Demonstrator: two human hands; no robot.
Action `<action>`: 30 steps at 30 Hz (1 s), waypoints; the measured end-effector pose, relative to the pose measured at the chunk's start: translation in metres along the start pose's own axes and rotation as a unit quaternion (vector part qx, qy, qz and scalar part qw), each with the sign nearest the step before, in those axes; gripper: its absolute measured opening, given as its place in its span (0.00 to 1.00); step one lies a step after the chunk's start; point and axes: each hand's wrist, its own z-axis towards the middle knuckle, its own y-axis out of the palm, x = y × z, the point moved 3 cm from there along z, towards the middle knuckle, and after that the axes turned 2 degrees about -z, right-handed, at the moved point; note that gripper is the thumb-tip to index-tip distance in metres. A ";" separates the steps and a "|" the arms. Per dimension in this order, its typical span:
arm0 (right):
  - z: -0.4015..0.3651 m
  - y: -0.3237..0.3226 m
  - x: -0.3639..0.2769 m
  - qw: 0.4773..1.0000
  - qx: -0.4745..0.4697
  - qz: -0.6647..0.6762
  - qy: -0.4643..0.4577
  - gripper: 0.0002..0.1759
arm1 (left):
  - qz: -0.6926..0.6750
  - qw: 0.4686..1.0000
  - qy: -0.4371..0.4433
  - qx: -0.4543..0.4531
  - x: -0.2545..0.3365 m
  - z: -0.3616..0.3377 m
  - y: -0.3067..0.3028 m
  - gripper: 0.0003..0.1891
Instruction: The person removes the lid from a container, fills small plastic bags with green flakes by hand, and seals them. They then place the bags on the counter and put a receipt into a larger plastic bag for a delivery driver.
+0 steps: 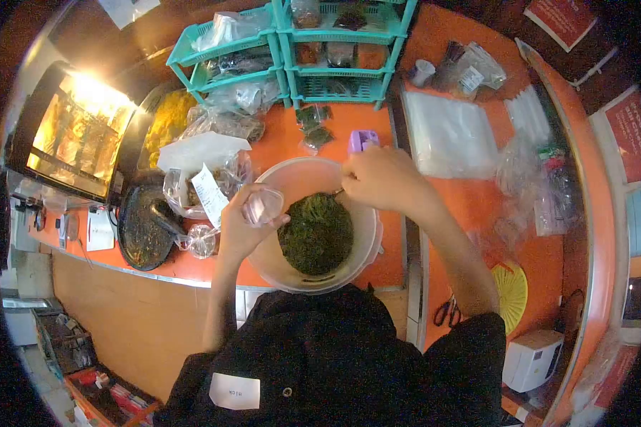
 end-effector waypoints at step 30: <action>-0.010 0.092 -0.047 0.864 0.345 0.361 -0.064 0.07 | -0.195 0.980 -0.025 0.038 0.011 -0.002 0.019 0.14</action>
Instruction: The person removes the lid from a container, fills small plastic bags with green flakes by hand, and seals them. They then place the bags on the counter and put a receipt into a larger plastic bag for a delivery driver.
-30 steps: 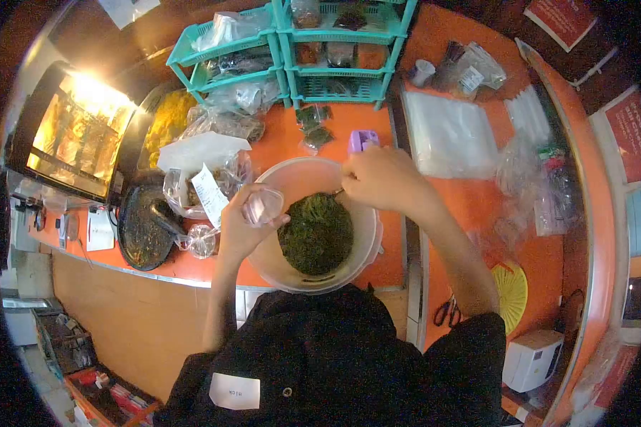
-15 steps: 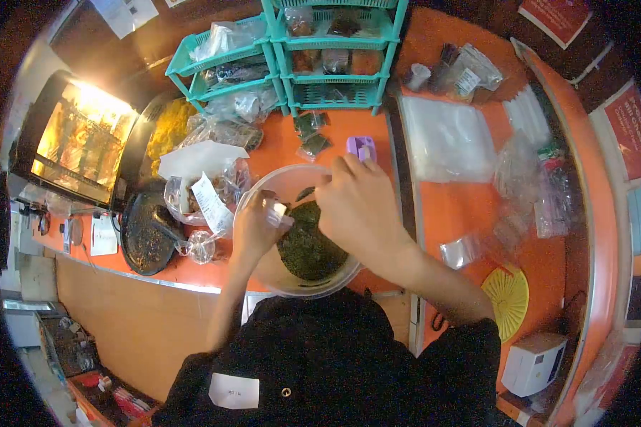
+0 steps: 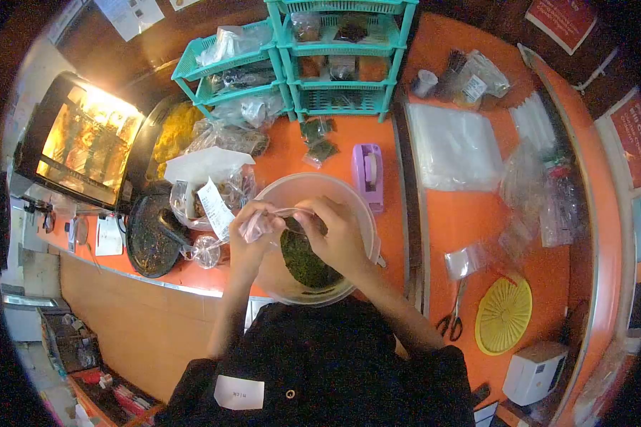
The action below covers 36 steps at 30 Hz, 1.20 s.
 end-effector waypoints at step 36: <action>0.007 0.008 -0.027 0.999 -0.035 0.012 -0.028 0.07 | 0.026 0.997 0.072 0.034 0.014 -0.018 0.007 0.02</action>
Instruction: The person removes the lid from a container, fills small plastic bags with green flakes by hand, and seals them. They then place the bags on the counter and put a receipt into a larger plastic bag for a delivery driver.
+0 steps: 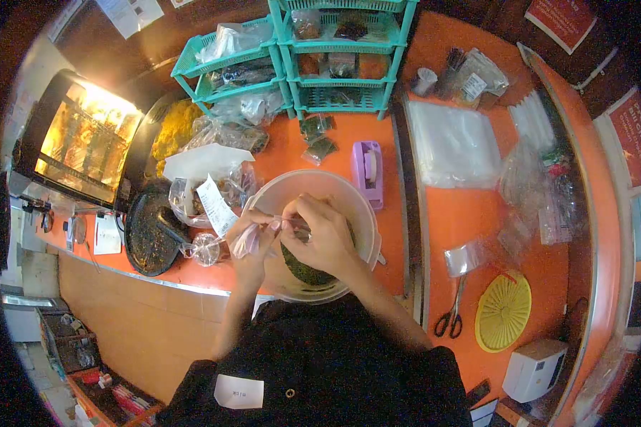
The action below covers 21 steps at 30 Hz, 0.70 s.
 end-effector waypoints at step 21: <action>-0.005 -0.013 0.008 0.995 -0.055 0.039 0.071 0.04 | -0.070 0.991 -0.098 0.053 -0.008 0.000 -0.012 0.03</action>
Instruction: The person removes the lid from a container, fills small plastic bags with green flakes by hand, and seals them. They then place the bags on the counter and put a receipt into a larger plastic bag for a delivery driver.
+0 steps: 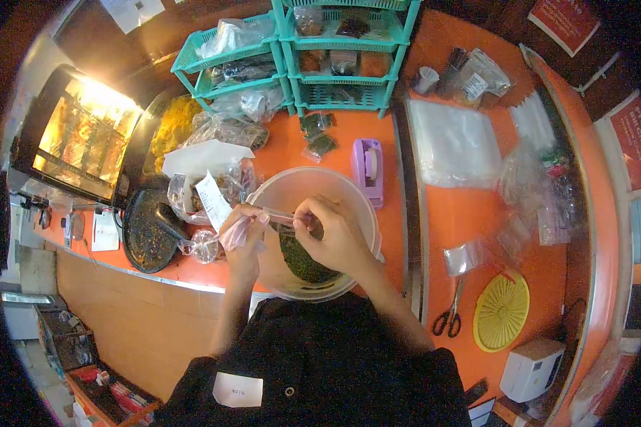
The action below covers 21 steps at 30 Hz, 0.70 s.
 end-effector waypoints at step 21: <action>0.059 -0.025 -0.008 0.979 0.167 -0.114 0.008 0.10 | -0.376 0.882 -0.240 -0.152 -0.013 -0.003 -0.002 0.28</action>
